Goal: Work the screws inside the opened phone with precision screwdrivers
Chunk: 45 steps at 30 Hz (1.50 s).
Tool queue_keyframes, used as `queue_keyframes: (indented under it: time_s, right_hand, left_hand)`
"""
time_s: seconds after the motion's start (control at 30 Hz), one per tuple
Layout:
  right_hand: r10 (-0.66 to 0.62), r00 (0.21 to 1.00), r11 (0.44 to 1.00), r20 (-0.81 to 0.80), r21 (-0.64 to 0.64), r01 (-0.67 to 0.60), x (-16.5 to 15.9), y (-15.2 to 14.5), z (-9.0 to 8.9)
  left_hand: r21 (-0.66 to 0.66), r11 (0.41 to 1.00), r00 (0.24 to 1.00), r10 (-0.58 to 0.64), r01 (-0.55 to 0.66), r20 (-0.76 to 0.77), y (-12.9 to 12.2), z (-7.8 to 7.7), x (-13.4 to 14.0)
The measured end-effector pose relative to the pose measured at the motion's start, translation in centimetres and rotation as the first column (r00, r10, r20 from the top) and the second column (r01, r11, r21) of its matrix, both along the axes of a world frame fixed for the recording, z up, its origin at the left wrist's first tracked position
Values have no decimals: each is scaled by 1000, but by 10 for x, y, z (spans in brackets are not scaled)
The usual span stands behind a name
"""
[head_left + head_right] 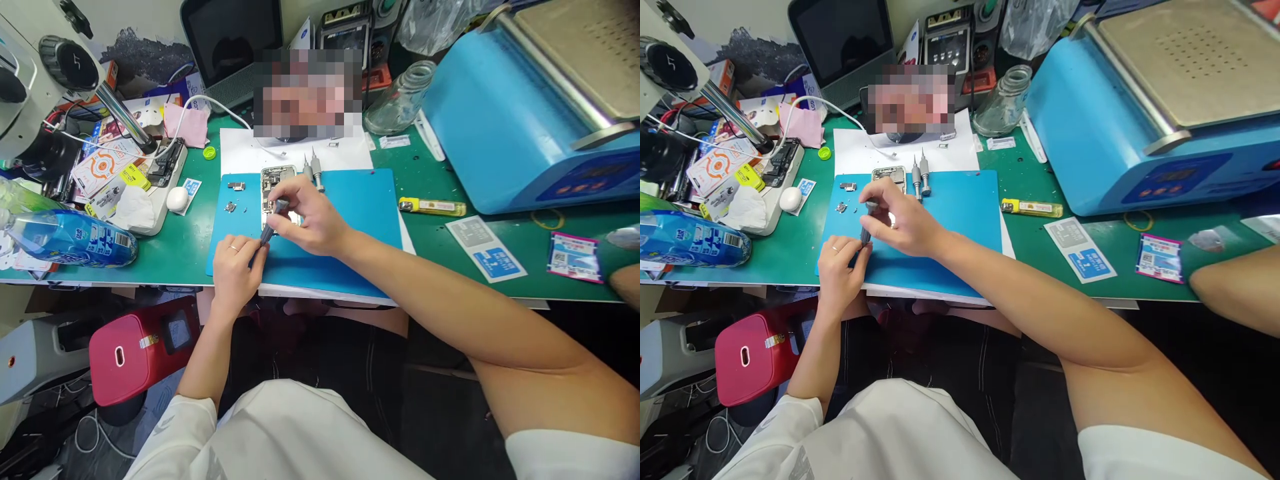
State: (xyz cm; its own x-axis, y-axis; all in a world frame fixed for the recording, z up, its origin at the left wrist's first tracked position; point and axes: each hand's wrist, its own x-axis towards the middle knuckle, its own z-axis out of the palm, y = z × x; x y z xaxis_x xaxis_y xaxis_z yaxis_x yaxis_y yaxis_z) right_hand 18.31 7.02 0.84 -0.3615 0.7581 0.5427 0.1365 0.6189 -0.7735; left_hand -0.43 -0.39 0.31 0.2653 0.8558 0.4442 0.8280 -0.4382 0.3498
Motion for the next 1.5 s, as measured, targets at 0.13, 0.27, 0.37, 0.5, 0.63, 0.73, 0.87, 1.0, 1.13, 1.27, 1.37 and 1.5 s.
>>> queue_keyframes:
  time_s: [0.13, 0.27, 0.37, 0.5, 0.63, 0.73, 0.87, 1.0, 1.13, 1.27, 1.37, 1.5]
  right_hand:
    - [108, 994, 984, 15, 140, -109, -6, 0, -3]
    - [183, 983, 954, 28, 235, -184, -10, -2, -3]
    - [198, 980, 965, -20, 180, -191, -12, -2, -4]
    - [120, 988, 991, -98, 80, -112, -11, -1, -4]
    - [77, 988, 997, -132, 34, -73, -11, -1, -5]
    - [57, 989, 998, -140, 43, -51, -11, -1, -5]
    - [-21, 988, 996, -150, 86, 34, -8, 1, -3]
    - [-89, 994, 971, -69, 216, 102, -1, 4, 0]
    - [-136, 990, 945, -24, 297, 137, 3, 6, -1]
    - [-154, 987, 941, 37, 311, 135, 4, 9, -4]
    - [-172, 981, 936, 88, 324, 135, 5, 10, -4]
    - [-183, 975, 932, 129, 337, 131, 5, 11, -3]
  left_hand:
    - [43, 998, 997, 39, -42, 67, -1, -2, -1]
    - [58, 997, 996, 37, -42, 87, -2, -4, -3]
    - [55, 998, 995, 19, -24, 96, -1, -4, -3]
    - [41, 999, 995, 5, -9, 95, 0, -2, -2]
    - [33, 999, 996, 5, -8, 93, -1, -2, -3]
    - [36, 999, 996, 3, -7, 89, -1, -3, -4]
    - [46, 999, 997, -9, 6, 76, -1, -5, -4]
    - [57, 998, 998, -9, 5, 65, 0, -5, -3]
    - [63, 998, 998, -11, 8, 58, 0, -3, -1]
    - [68, 998, 998, -3, -1, 62, -1, -2, -1]
    - [72, 997, 998, 9, -14, 62, -1, -1, -1]
    - [83, 996, 998, 19, -24, 61, -1, -2, 0]
